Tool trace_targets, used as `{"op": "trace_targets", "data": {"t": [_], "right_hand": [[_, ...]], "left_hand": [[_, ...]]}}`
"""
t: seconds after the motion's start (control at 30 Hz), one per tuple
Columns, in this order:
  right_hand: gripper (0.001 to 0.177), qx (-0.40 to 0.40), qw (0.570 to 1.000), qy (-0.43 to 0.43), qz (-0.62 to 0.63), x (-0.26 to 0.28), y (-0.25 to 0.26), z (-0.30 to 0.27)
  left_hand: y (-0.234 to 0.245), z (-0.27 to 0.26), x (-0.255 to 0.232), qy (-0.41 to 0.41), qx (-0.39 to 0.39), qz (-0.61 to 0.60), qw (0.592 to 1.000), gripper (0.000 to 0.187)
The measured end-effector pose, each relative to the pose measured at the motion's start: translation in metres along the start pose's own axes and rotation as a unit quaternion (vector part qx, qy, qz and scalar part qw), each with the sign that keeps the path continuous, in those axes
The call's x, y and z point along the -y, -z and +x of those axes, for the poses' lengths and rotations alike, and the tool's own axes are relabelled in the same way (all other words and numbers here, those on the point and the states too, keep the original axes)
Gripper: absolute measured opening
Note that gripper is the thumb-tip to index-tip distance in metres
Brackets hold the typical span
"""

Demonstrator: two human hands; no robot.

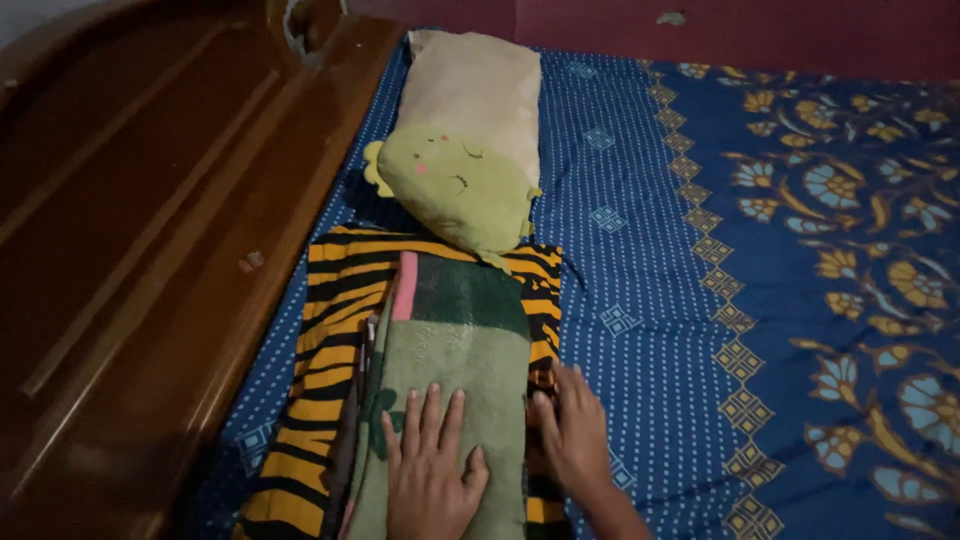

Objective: The recorder tidies items on a desk and smoothes a bedsheet in a bedroom.

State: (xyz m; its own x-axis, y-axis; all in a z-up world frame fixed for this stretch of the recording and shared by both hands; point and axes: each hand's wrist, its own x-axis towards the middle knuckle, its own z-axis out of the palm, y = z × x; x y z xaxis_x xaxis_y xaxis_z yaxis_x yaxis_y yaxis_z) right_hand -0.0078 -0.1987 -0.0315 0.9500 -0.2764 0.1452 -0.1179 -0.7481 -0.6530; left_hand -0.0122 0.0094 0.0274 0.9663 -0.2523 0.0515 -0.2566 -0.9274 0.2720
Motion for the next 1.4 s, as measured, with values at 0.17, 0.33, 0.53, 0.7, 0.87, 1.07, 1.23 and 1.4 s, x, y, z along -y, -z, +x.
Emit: {"op": "trace_targets", "data": {"t": [0.17,0.33,0.53,0.7,0.87,1.07,1.23,1.4], "right_hand": [[0.059,0.047,0.996,0.060,-0.044,-0.065,-0.042,-0.019],[0.058,0.010,0.957,0.175,-0.231,-0.095,-0.062,-0.055],[0.061,0.022,0.923,0.264,-0.281,-0.106,-0.061,-0.069],[0.063,0.096,0.933,0.230,-0.260,-0.117,-0.068,-0.083],[0.060,0.182,0.942,0.167,-0.229,-0.124,-0.071,-0.092],[0.052,0.201,0.947,0.184,-0.171,-0.183,-0.099,-0.111],[0.051,0.094,0.945,0.297,-0.102,-0.176,-0.080,-0.117],[0.030,0.202,0.961,-0.055,-0.179,-0.018,0.023,-0.114]], "left_hand": [[-0.005,-0.004,0.001,-0.023,-0.035,0.009,0.999,0.078],[-0.013,-0.005,0.004,-0.038,-0.064,0.017,0.997,0.077],[-0.008,-0.006,0.000,-0.041,-0.095,0.016,0.995,0.077],[-0.011,-0.008,0.001,-0.047,-0.113,0.018,0.992,0.075],[-0.016,-0.006,0.003,-0.054,-0.121,0.023,0.991,0.075],[-0.017,-0.011,-0.001,-0.046,-0.126,0.022,0.991,0.073],[-0.021,-0.029,-0.003,-0.037,-0.137,0.017,0.990,0.071],[-0.026,-0.074,0.001,-0.058,-0.126,-0.034,0.990,0.066]]}}
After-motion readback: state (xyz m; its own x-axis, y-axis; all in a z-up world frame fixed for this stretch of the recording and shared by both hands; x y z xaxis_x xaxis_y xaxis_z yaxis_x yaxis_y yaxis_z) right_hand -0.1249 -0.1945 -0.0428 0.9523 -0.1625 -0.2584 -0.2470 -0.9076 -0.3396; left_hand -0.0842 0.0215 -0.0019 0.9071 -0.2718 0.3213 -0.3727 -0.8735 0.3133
